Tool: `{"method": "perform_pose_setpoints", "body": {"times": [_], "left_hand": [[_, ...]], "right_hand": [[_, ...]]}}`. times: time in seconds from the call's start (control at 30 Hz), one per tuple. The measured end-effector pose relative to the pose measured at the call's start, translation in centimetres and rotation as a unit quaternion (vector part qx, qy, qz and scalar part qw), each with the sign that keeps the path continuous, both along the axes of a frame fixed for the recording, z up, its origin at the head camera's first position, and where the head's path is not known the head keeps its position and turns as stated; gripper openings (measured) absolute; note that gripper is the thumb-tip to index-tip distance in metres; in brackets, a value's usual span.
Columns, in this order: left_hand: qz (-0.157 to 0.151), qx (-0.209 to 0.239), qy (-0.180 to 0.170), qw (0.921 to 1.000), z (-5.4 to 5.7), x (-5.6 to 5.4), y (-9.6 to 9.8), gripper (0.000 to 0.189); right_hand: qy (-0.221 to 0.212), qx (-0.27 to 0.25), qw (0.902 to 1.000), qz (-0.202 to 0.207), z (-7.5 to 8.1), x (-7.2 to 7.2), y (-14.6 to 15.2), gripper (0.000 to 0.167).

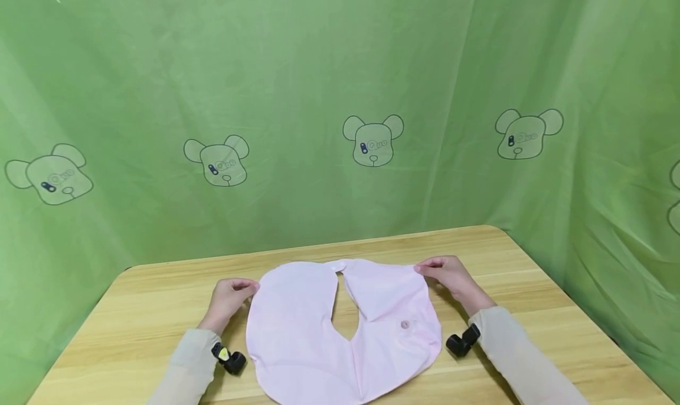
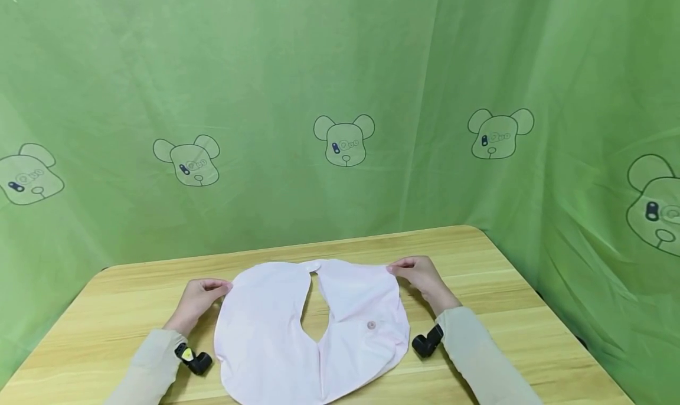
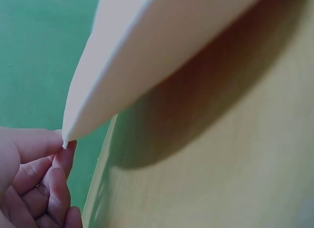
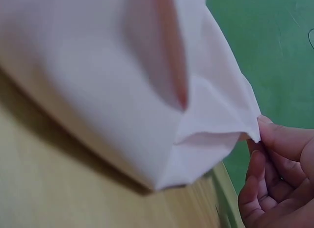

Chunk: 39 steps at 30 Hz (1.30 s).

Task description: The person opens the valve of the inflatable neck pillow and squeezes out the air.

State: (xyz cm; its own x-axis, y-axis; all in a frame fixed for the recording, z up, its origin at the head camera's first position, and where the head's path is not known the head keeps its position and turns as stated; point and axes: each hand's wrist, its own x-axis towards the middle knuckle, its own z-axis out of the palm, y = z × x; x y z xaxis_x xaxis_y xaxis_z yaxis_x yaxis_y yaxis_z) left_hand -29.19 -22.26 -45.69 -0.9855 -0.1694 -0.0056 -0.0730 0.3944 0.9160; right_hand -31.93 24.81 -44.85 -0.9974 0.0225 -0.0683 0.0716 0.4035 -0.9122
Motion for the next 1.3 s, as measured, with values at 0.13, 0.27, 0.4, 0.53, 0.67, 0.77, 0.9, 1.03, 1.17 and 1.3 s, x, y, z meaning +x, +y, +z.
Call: {"method": "perform_pose_setpoints", "body": {"times": [0.13,0.27,0.4,0.53,0.67,0.77,0.9,1.03,1.17,1.3], "left_hand": [[0.002,-0.007,-0.002,1.0,0.0,0.0,-0.4,0.019],[0.007,-0.016,-0.001,0.9999,0.0,0.0,-0.8,0.02],[0.01,-0.013,-0.001,0.9999,0.1,0.1,-1.0,0.019],[0.009,-0.008,-0.002,0.9999,0.3,0.1,-1.0,0.02],[0.001,-0.003,-0.004,1.0,0.3,0.1,-1.1,0.021],[-0.009,-0.003,-0.009,0.9999,0.2,-0.1,-1.3,0.022],[-0.019,-0.015,-0.017,0.9996,0.2,-0.3,-1.5,0.025],[-0.027,-0.037,-0.026,0.9986,0.3,-0.9,-1.5,0.026],[-0.036,-0.062,-0.024,0.9971,0.4,-1.6,-1.3,0.026],[-0.045,-0.073,-0.017,0.9962,0.4,-2.3,-1.0,0.026]], "right_hand": [[-0.001,-0.005,1.0,0.004,-0.1,-0.1,0.4,0.03],[-0.003,-0.009,0.9999,0.011,-0.2,-0.1,0.7,0.027],[-0.005,-0.012,0.9999,0.012,-0.2,-0.1,0.7,0.026],[-0.01,-0.008,0.9998,0.015,-0.2,-0.1,0.6,0.026],[-0.022,-0.001,0.9995,0.023,-0.1,-0.2,0.4,0.028],[-0.028,0.006,0.9992,0.028,-0.1,-0.4,0.1,0.029],[-0.022,0.015,0.9987,0.044,-0.1,-0.9,-0.3,0.031],[-0.012,0.042,0.9975,0.056,-0.1,-1.5,-0.7,0.028],[-0.006,0.071,0.9952,0.066,0.1,-2.1,-1.2,0.026],[0.004,0.076,0.9936,0.083,0.1,-2.4,-1.4,0.024]]}}
